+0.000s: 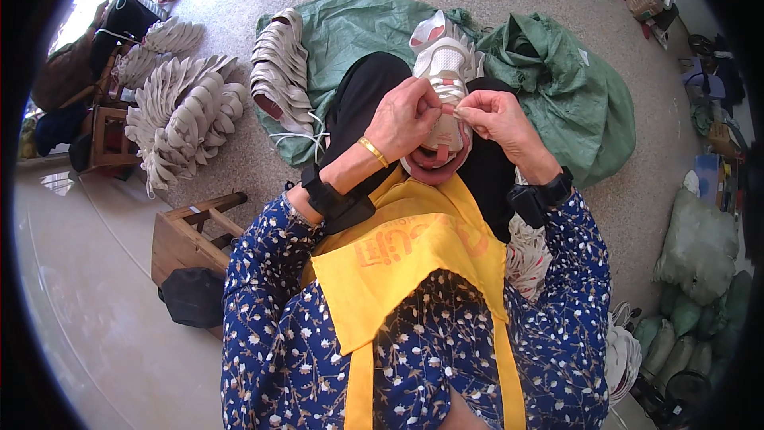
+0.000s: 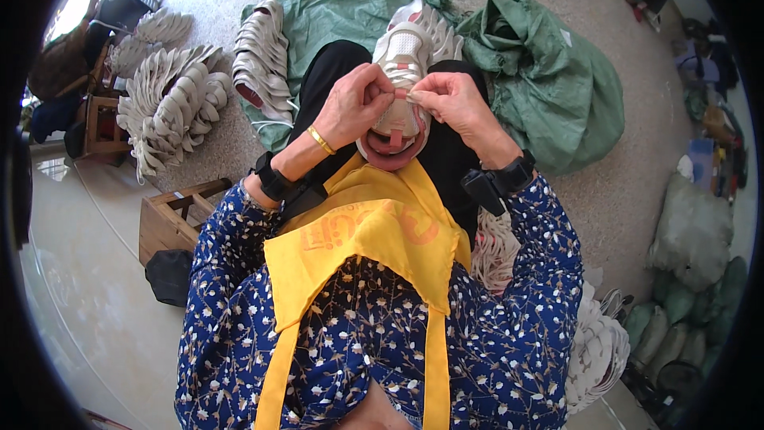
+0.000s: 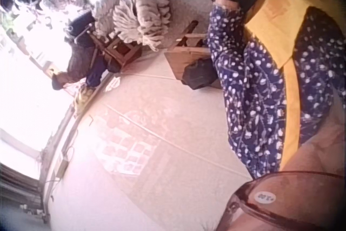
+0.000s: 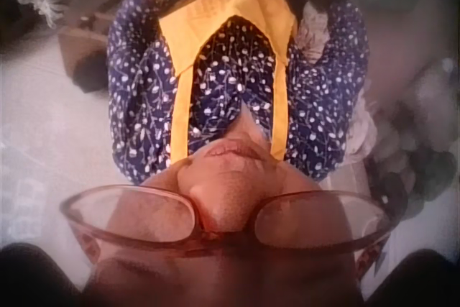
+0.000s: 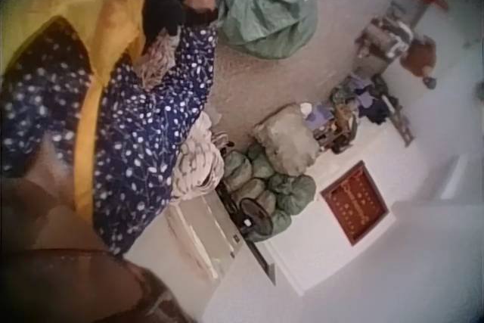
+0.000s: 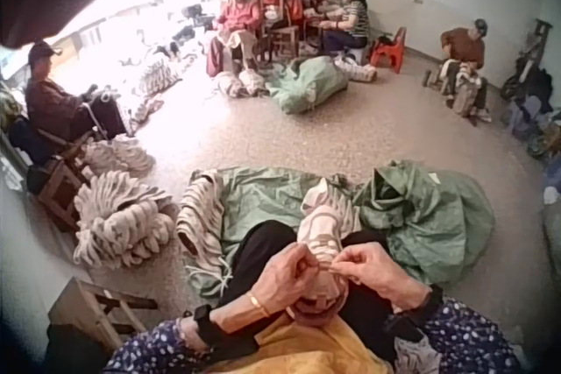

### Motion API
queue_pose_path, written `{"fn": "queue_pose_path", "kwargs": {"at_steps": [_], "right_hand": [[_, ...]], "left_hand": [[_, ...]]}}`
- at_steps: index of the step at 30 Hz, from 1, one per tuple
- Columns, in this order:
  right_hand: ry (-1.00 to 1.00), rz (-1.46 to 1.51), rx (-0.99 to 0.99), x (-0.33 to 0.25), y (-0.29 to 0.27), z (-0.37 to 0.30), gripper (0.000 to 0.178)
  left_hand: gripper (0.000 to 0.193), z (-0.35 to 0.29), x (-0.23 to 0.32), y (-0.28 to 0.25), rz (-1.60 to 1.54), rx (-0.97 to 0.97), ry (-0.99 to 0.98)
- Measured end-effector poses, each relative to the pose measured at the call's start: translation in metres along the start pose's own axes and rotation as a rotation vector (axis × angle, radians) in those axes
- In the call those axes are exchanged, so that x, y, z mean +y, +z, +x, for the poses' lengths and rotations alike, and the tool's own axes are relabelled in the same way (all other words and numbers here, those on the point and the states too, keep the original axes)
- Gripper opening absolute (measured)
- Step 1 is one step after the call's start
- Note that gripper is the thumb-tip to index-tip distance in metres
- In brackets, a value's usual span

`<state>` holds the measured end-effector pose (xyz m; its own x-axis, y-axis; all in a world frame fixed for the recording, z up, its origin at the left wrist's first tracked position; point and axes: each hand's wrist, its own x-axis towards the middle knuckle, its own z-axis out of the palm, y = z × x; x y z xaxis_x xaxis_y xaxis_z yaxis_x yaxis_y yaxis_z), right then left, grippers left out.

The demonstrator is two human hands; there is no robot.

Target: The person sits on the floor and laces a white sneaker with pink accents. They thread the white shoelaces through the eyelets, pull them tight, and tie a knot at the top. The person is surrounded by piles of similar shoes and green sacks.

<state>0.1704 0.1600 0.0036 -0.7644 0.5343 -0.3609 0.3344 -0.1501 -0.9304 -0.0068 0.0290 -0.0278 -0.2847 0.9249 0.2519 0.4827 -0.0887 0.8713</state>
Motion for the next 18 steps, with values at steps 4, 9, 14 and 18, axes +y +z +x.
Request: {"fn": "queue_pose_path", "kwargs": {"at_steps": [4, 9, 14, 18], "right_hand": [[-0.005, 0.039, -0.015, 0.002, 0.0, 0.0, 0.012], [0.006, 0.058, -0.009, 0.006, -0.001, 0.002, 0.011], [0.016, 0.078, -0.008, 0.005, 0.002, 0.001, 0.011], [0.015, 0.073, -0.007, 0.006, 0.002, 0.002, 0.011]], "left_hand": [[0.014, 0.003, 0.001, -0.003, -0.013, -0.023, -0.049], [0.025, 0.009, 0.014, -0.007, -0.012, -0.046, -0.217], [0.023, 0.011, 0.005, -0.004, 0.152, -0.029, -0.102], [0.021, 0.009, 0.001, 0.0, 0.202, -0.005, -0.046]]}}
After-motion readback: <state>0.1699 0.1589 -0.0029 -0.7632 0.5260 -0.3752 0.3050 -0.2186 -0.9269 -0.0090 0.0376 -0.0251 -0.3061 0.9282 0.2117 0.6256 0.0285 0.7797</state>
